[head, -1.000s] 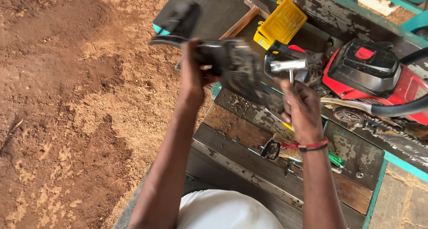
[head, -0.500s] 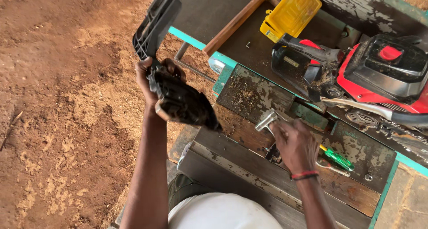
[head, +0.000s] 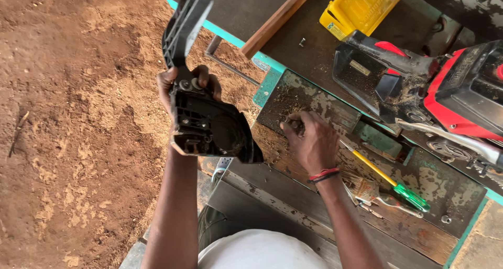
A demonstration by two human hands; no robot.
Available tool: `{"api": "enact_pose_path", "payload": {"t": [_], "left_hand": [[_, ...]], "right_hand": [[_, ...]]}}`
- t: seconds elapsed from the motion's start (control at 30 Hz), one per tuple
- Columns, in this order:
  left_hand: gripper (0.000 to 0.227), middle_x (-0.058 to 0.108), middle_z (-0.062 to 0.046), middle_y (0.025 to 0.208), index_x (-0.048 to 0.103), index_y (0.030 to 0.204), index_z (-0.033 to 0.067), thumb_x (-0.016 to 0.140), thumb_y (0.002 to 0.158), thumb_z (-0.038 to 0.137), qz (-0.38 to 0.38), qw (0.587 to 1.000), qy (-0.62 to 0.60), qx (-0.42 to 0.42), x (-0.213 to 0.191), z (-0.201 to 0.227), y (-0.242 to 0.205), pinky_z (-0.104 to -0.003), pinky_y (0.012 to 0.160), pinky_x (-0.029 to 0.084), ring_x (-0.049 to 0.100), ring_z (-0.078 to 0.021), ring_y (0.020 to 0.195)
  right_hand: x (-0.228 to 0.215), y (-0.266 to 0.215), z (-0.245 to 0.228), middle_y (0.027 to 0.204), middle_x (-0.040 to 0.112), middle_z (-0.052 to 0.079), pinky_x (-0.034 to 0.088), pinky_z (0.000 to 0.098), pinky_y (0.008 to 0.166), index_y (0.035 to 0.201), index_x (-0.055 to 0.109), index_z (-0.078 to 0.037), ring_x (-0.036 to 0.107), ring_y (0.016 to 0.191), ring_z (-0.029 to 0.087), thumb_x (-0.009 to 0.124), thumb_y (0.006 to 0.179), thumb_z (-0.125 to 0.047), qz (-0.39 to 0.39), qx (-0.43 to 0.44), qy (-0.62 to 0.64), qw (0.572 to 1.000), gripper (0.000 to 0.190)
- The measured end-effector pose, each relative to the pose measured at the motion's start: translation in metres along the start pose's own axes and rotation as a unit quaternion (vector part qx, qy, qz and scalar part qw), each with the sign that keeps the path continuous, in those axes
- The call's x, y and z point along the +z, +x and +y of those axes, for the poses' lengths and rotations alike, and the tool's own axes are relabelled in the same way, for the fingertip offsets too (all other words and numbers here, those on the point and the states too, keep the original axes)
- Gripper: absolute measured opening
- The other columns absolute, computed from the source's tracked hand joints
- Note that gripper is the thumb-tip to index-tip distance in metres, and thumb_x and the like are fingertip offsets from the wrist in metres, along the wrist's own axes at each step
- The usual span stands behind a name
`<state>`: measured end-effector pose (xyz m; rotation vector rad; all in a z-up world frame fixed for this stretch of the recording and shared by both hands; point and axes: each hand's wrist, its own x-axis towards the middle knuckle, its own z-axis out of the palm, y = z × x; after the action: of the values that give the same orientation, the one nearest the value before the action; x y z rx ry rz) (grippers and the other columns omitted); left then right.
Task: The person disassembles the housing of a chainsaw using a screwdriver and a socket wrench, then cleans the interior components with a brush.
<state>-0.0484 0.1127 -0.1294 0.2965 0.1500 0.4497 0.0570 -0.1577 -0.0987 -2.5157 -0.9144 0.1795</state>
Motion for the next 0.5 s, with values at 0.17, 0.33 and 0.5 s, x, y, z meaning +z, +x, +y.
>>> {"api": "enact_pose_path", "payload": {"t": [0.17,0.33,0.5], "left_hand": [[0.055,0.059,-0.021,0.076,0.055,0.091,-0.0007,0.049,0.098,0.054,-0.09,0.995,0.004,-0.03,-0.018,0.001,0.006,-0.038,0.05,0.058,0.066,-0.0317,0.064],[0.054,0.056,-0.024,0.074,0.054,0.088,0.0016,0.051,0.092,0.055,-0.115,0.991,0.019,-0.06,-0.026,0.005,0.009,-0.037,0.045,0.056,0.066,-0.0308,0.062],[0.056,0.053,-0.015,0.071,0.053,0.085,-0.002,0.049,0.101,0.052,-0.056,0.998,-0.012,-0.009,-0.028,-0.001,-0.001,-0.039,0.048,0.057,0.066,-0.0339,0.069]], "right_hand": [[-0.002,-0.003,-0.008,0.092,0.076,0.002,0.059,0.0315,0.066,0.095,0.072,-0.011,0.074,0.075,0.014,0.082,0.085,-0.019,-0.011,0.011,0.077,0.997,0.016],[0.0,-0.005,-0.006,0.091,0.075,0.001,0.06,0.0305,0.068,0.094,0.072,-0.011,0.073,0.075,0.013,0.084,0.083,-0.018,-0.007,0.015,0.088,0.996,0.017],[0.005,-0.003,0.012,0.089,0.076,0.002,0.061,0.0281,0.064,0.098,0.073,-0.012,0.073,0.072,0.012,0.081,0.092,-0.021,0.006,0.01,0.126,0.992,0.014]]}}
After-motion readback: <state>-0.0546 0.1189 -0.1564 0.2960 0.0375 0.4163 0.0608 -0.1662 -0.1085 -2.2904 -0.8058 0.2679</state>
